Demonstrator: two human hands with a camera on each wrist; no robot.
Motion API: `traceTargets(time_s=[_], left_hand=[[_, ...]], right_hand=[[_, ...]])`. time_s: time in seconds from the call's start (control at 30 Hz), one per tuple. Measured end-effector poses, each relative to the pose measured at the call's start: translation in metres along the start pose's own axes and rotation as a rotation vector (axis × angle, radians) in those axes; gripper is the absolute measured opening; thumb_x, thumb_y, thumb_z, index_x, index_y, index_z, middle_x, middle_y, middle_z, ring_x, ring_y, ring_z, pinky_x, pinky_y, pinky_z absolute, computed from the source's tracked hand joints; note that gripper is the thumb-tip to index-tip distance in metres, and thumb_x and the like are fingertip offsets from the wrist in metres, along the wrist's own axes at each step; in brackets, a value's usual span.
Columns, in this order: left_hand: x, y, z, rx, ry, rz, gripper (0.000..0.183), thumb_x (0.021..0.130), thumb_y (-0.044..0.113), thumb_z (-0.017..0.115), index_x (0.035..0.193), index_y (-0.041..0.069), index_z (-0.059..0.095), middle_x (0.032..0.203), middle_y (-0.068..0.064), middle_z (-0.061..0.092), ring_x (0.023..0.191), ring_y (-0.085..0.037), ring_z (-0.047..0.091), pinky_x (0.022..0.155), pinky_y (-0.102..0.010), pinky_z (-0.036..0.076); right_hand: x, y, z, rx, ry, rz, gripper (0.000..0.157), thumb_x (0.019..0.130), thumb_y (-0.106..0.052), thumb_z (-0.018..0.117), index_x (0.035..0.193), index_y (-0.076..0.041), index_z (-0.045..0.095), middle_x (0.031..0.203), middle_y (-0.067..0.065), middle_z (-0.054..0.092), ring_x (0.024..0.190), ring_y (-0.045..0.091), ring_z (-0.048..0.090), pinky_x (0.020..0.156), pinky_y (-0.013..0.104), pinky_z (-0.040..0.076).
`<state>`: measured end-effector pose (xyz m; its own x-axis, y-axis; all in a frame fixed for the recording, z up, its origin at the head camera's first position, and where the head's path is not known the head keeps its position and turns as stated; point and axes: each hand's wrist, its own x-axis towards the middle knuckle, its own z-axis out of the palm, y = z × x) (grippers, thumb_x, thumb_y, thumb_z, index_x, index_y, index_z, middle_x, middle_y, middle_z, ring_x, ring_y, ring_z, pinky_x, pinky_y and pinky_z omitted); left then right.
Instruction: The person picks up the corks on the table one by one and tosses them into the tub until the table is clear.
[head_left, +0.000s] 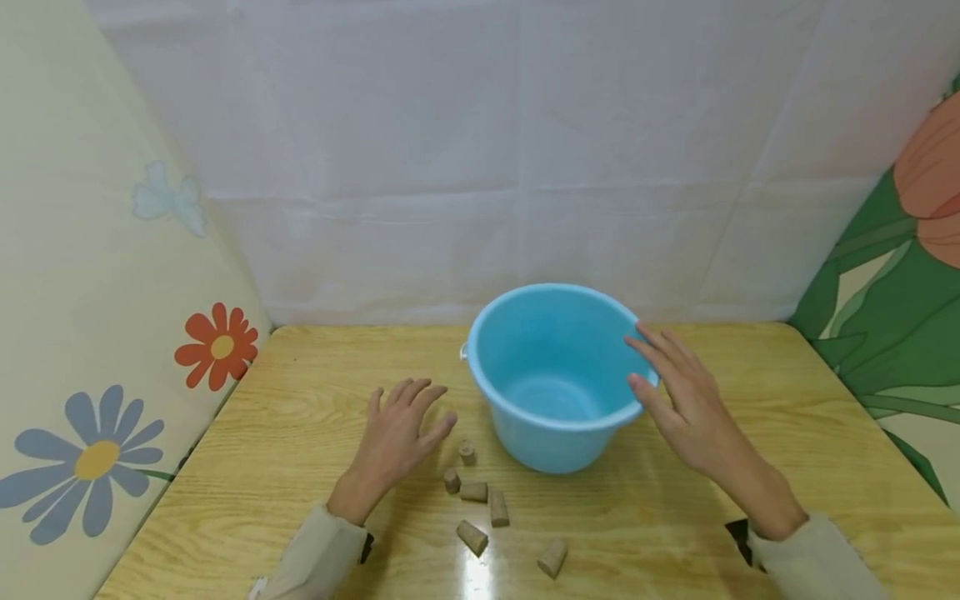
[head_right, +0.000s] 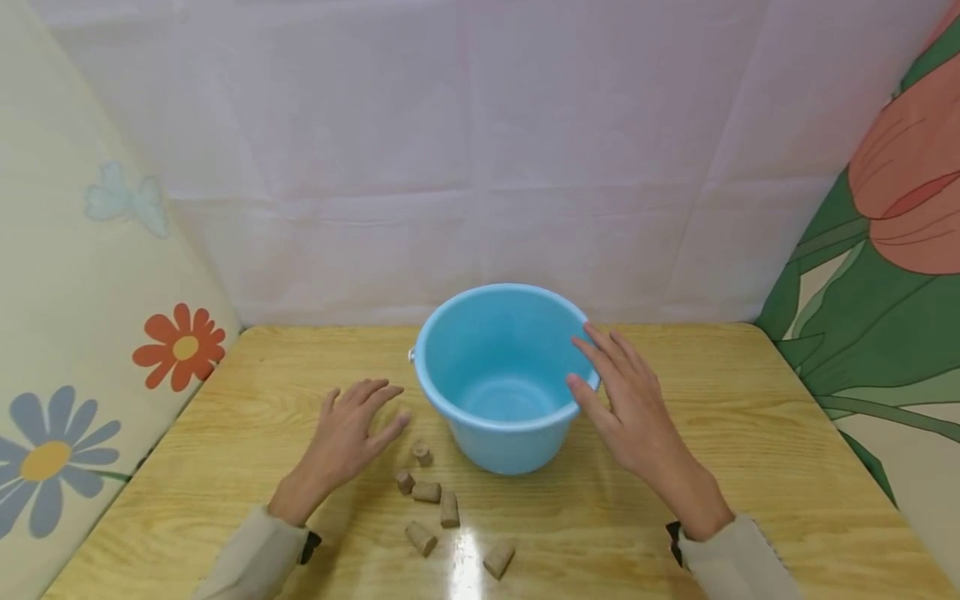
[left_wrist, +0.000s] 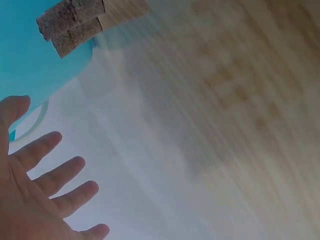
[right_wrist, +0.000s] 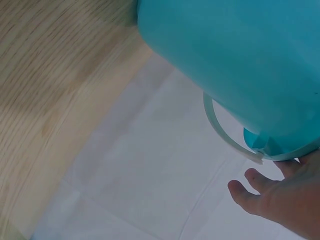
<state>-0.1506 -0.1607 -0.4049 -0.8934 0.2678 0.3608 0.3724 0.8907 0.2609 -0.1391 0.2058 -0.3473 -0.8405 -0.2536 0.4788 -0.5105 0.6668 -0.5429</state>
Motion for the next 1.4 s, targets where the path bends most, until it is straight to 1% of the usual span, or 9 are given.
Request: traceTargets(time_s=[0.23,0.4,0.57,0.7,0.93,1.27,1.4], left_hand=[[-0.001,0.001,0.004,-0.021,-0.067,0.020,0.039,0.091,0.044,0.068,0.120,0.018,0.070,0.136,-0.014,0.061,0.131,-0.039,0.051,0.108,-0.073,0.028],[-0.001,0.002,0.007,-0.033,-0.101,0.040,0.038,0.089,0.043,0.071,0.118,0.018,0.071,0.133,-0.014,0.062,0.130,-0.039,0.052,0.107,-0.074,0.029],[-0.002,0.004,0.009,-0.058,-0.161,0.051,0.037,0.088,0.046,0.071,0.114,0.019,0.073,0.134,-0.013,0.062,0.130,-0.038,0.052,0.108,-0.074,0.028],[-0.002,0.004,0.010,-0.089,-0.197,0.059,0.034,0.088,0.047,0.071,0.108,0.019,0.075,0.133,-0.012,0.063,0.130,-0.037,0.052,0.109,-0.074,0.026],[-0.003,0.006,0.012,-0.092,-0.211,0.056,0.026,0.087,0.046,0.072,0.091,0.022,0.077,0.131,-0.010,0.065,0.127,-0.036,0.054,0.107,-0.075,0.028],[-0.004,0.008,0.012,-0.090,-0.236,0.059,0.024,0.088,0.045,0.071,0.086,0.022,0.078,0.129,-0.010,0.066,0.127,-0.038,0.053,0.108,-0.075,0.027],[-0.002,0.008,0.009,-0.086,-0.209,0.071,0.021,0.090,0.040,0.069,0.083,0.022,0.077,0.125,-0.009,0.068,0.126,-0.036,0.055,0.107,-0.073,0.029]], right_hand=[[0.000,0.004,0.003,0.032,0.021,-0.032,0.046,0.103,-0.017,0.050,0.147,-0.005,0.046,0.158,0.021,0.033,0.145,0.046,0.026,0.109,0.076,0.017],[0.001,0.003,0.004,0.044,0.028,-0.035,0.046,0.102,-0.016,0.051,0.147,-0.005,0.045,0.158,0.020,0.033,0.145,0.047,0.027,0.108,0.075,0.019],[0.002,0.002,0.003,0.041,0.031,-0.033,0.046,0.102,-0.015,0.050,0.146,-0.003,0.045,0.159,0.019,0.032,0.145,0.047,0.026,0.107,0.075,0.020],[0.002,0.002,0.003,0.045,0.026,-0.029,0.046,0.102,-0.016,0.050,0.146,-0.003,0.045,0.159,0.019,0.032,0.145,0.047,0.025,0.108,0.075,0.019],[0.001,0.003,0.004,0.048,0.018,-0.021,0.046,0.103,-0.017,0.050,0.147,-0.004,0.045,0.159,0.020,0.032,0.145,0.047,0.025,0.108,0.076,0.018],[0.000,0.001,0.004,0.048,0.019,-0.011,0.047,0.103,-0.017,0.050,0.147,-0.003,0.044,0.159,0.020,0.031,0.146,0.047,0.025,0.107,0.076,0.019],[0.000,0.000,0.003,0.050,0.010,-0.003,0.047,0.103,-0.018,0.049,0.148,-0.003,0.043,0.160,0.020,0.030,0.146,0.047,0.024,0.108,0.076,0.019]])
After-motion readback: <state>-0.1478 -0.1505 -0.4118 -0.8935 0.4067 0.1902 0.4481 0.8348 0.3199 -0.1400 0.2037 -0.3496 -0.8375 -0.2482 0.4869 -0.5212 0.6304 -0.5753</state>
